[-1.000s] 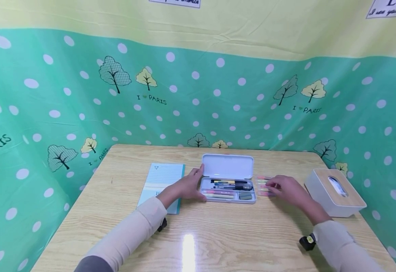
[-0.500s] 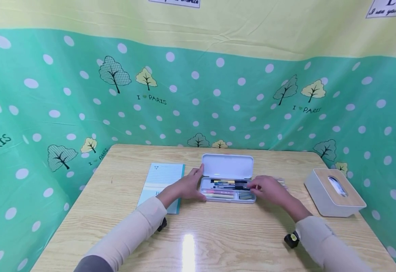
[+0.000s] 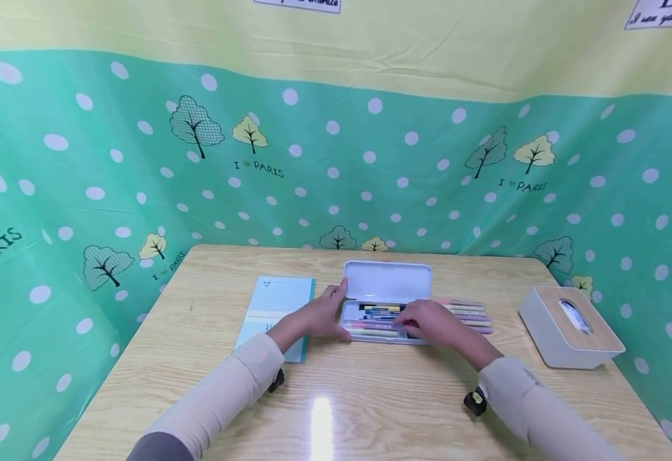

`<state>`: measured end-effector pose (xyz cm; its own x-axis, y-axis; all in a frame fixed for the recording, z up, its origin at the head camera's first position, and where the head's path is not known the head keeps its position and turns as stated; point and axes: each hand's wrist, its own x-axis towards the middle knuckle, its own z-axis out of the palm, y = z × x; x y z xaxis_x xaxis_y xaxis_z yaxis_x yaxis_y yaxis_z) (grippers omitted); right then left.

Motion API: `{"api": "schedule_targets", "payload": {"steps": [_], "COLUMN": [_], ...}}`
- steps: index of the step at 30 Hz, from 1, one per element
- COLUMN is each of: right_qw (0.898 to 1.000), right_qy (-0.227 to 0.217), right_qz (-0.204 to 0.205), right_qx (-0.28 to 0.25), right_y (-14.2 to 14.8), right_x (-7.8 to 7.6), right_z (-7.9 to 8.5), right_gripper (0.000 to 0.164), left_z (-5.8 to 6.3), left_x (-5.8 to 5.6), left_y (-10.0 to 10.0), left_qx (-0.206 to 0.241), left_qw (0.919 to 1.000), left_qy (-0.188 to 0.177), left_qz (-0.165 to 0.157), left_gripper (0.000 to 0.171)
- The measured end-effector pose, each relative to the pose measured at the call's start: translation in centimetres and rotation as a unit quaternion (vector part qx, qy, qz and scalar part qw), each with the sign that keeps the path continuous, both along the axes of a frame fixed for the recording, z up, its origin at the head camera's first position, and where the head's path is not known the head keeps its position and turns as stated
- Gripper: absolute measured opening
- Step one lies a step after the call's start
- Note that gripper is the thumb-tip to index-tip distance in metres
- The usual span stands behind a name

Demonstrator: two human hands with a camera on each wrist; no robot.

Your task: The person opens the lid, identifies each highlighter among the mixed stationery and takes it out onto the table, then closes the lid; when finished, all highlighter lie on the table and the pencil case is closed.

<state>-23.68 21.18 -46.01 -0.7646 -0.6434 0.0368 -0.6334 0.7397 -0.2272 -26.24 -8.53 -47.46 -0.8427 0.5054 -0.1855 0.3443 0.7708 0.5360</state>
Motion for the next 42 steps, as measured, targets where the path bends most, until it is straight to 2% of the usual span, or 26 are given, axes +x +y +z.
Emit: {"api": "schedule_targets", "payload": {"steps": [8, 14, 22, 28, 34, 39, 42], "right_qw": [0.999, 0.999, 0.998, 0.996, 0.993, 0.995, 0.995], "right_qy": [-0.025, -0.010, -0.010, -0.009, 0.016, -0.009, -0.007], "right_qz": [0.009, 0.037, 0.044, 0.039, 0.060, 0.041, 0.030], "right_qx": [0.018, 0.029, 0.036, 0.078, 0.099, 0.093, 0.095], "right_y": [-1.1, -1.4, -1.6, -2.0, -2.2, -2.3, -2.3], "right_x": [-0.2, -0.5, -0.5, -0.6, -0.8, -0.9, -0.8], "right_z": [0.0, -0.5, -0.3, 0.0, 0.2, 0.4, 0.5], "right_gripper": [0.016, 0.016, 0.018, 0.021, 0.020, 0.020, 0.020], "left_z": [0.0, 0.0, 0.0, -0.2, -0.2, -0.1, 0.0], "left_x": [-0.1, -0.1, -0.1, -0.2, -0.2, -0.1, 0.0], "left_y": [0.1, 0.1, 0.0, 0.0, -0.1, 0.0, 0.1], "left_qx": [0.004, 0.008, 0.004, 0.002, 0.004, -0.002, -0.001], "left_qw": [1.0000, 1.0000, 0.9999, 1.0000, 1.0000, 1.0000, 1.0000], "left_qy": [0.000, -0.005, -0.008, -0.009, -0.008, -0.005, -0.007], "left_qz": [-0.003, 0.000, 0.003, 0.002, 0.004, 0.005, 0.005], "left_gripper": [0.137, 0.137, 0.137, 0.138, 0.137, 0.136, 0.136]}}
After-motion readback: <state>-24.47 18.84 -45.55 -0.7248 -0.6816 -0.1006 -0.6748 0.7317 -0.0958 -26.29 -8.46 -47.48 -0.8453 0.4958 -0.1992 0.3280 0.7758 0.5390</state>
